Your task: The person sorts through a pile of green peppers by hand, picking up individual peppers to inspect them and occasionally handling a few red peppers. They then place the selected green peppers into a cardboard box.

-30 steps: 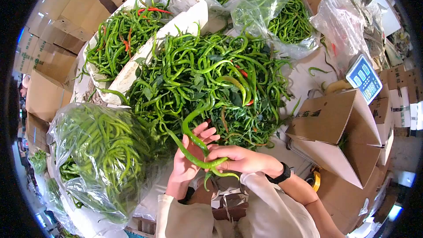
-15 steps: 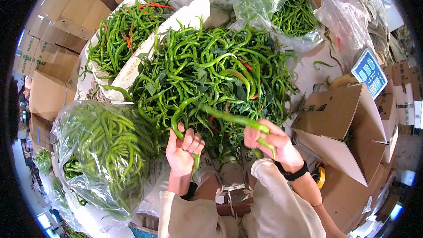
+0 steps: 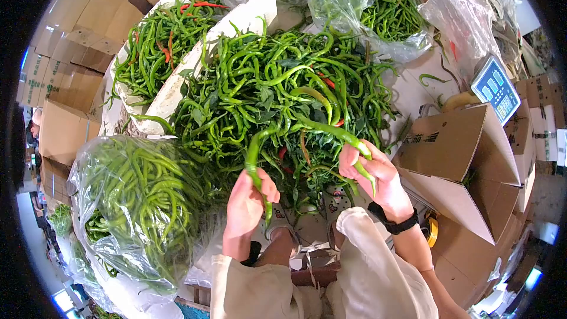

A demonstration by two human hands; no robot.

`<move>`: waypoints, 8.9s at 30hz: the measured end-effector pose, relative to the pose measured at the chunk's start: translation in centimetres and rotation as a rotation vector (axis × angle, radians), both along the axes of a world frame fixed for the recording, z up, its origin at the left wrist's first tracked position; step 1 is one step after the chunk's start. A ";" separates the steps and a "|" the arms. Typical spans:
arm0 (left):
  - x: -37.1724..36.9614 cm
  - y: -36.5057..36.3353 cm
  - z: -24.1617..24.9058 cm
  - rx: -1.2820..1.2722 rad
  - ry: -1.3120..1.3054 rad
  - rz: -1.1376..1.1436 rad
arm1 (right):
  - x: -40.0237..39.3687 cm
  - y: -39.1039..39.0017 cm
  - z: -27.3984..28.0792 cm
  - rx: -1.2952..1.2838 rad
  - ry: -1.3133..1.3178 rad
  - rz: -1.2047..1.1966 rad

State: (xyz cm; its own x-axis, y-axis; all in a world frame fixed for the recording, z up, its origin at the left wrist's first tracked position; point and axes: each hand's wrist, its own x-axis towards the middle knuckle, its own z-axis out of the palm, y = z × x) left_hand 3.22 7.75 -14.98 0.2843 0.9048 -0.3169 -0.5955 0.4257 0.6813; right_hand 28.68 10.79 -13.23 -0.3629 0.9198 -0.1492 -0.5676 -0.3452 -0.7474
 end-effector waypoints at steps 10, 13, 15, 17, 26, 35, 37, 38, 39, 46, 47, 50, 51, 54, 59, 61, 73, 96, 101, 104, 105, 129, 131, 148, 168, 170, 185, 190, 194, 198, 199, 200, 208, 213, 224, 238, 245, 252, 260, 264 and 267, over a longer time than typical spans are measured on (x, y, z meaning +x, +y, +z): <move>-6.0 8.9 8.7 0.407 1.147 0.640 | 0.5 0.0 0.4 0.020 -0.018 0.059; -4.9 7.4 7.6 0.438 1.074 0.490 | -0.5 -0.4 0.3 0.014 -0.048 0.086; -2.9 5.5 5.1 0.470 0.957 0.239 | -0.8 -0.4 0.0 -0.021 0.031 0.130; -1.0 3.7 1.6 0.488 0.955 0.195 | -1.2 -0.3 0.9 -0.053 0.056 0.153; 3.2 3.6 1.7 0.771 1.070 -0.156 | -1.8 -0.4 1.3 -0.264 0.067 0.306; 1.9 2.4 -0.9 -0.167 0.282 0.068 | -2.9 0.4 -0.7 -0.212 0.132 0.113; 2.5 1.9 -1.5 -0.173 0.124 -0.036 | -3.5 0.5 -1.7 -0.245 0.186 -0.004; 2.8 1.6 -2.0 -0.183 0.081 -0.083 | -3.6 0.4 -2.4 -0.226 0.227 -0.016; 3.2 1.4 -2.6 -0.192 0.040 -0.128 | -3.8 0.4 -2.2 -0.243 0.211 -0.030; 3.9 0.9 -3.6 -0.217 0.082 -0.208 | -5.5 0.1 -3.2 -0.151 0.041 -0.050; 3.9 0.9 -3.6 -0.216 0.099 -0.212 | -5.6 -0.1 -3.4 -0.135 -0.038 -0.045; 4.3 0.8 -2.4 -0.183 0.229 -0.239 | -5.7 -0.5 -2.9 -0.103 -0.274 -0.014; 4.3 0.8 -2.5 -0.164 0.206 -0.252 | -5.7 -0.6 -2.7 -0.105 -0.352 0.007; 4.3 0.4 -2.9 -0.114 0.177 -0.274 | -5.8 -0.8 -2.8 0.023 -0.541 -0.003; 3.0 -0.2 -1.3 -0.138 0.143 -0.355 | -4.2 -1.0 -2.2 0.142 -0.539 0.119; 0.9 2.0 1.6 -0.048 0.439 -0.295 | -3.6 -0.9 -2.0 0.031 -0.458 0.093; -6.9 -0.4 -7.3 -0.192 0.219 0.365 | -4.5 -0.9 -4.2 0.126 -0.638 0.342; -5.9 -6.7 -19.0 -0.602 0.511 0.382 | -4.9 -1.8 -4.8 0.050 -0.593 0.421; -6.5 -8.2 -18.2 -0.571 0.455 0.391 | -4.9 -2.0 -5.2 0.062 -0.593 0.413; -7.2 -8.4 -17.1 -0.585 0.341 0.364 | -5.0 -2.0 -5.4 0.066 -0.594 0.418; -7.2 -8.9 -16.6 -0.570 0.302 0.358 | -5.0 -2.0 -5.5 0.075 -0.615 0.434; -2.0 -2.6 -1.5 -0.044 0.000 0.033 | -6.5 -3.6 -2.9 0.182 -0.434 0.434; -2.4 -2.4 -1.5 -0.122 -0.082 0.050 | -6.0 -3.5 -2.9 0.018 -0.304 0.278; -1.9 -2.4 -2.3 -0.148 -0.039 0.012 | -5.2 -2.0 -2.5 -0.298 -0.124 0.160; 0.0 -2.9 -2.3 -0.177 0.278 -0.135 | -6.9 -1.7 -1.2 0.299 -0.931 0.350; -1.1 -2.1 -1.9 -0.184 0.367 -0.139 | -6.0 -1.2 -1.3 0.290 -0.906 0.341; -6.3 7.6 1.0 0.177 0.352 0.424 | -2.5 -1.2 -6.5 0.166 -1.030 0.244; -3.4 3.3 -5.4 -0.077 0.591 0.091 | -5.9 -1.5 -8.2 0.267 -1.083 0.295; -2.5 0.8 -8.2 -0.083 0.620 0.238 | -10.1 1.2 -9.7 0.438 -1.294 0.219; -2.6 0.1 -9.0 -0.040 0.773 0.252 | -14.2 3.2 -10.1 0.803 -1.451 0.100; -2.8 0.2 -9.0 -0.018 0.754 0.264 | -14.9 3.3 -9.9 0.917 -1.431 0.040; -2.9 0.2 -8.9 0.004 0.735 0.275 | -15.4 3.1 -9.6 0.921 -1.457 0.121; -2.4 5.3 -7.0 0.379 1.168 0.222 | -11.6 10.8 -7.3 1.193 -1.929 -0.210; -2.4 13.0 -8.6 0.714 1.710 0.298 | -9.9 11.2 -7.6 0.969 -1.906 0.163; -3.8 17.0 -10.6 0.582 1.940 0.091 | -6.8 15.1 -6.4 0.690 -1.430 -0.277; 0.7 13.0 -9.5 0.727 1.769 0.072 | -7.5 10.3 -9.1 0.844 -1.786 0.071; 0.4 10.9 -9.0 0.581 1.615 -0.066 | -6.6 7.2 -8.6 0.734 -1.599 0.017; 1.9 5.4 -7.5 0.641 1.401 0.252 | -3.9 4.5 -6.5 0.374 -1.333 -0.255; 3.8 2.9 -6.2 -0.082 0.325 0.066 | -5.5 -0.9 -5.6 0.830 -1.319 -0.098; 3.2 2.8 -7.4 -0.282 0.065 0.089 | -5.7 -0.5 -4.1 0.844 -1.224 0.054; 3.0 2.6 -7.6 -0.270 0.045 0.109 | -4.2 2.2 -3.3 0.642 -1.343 0.032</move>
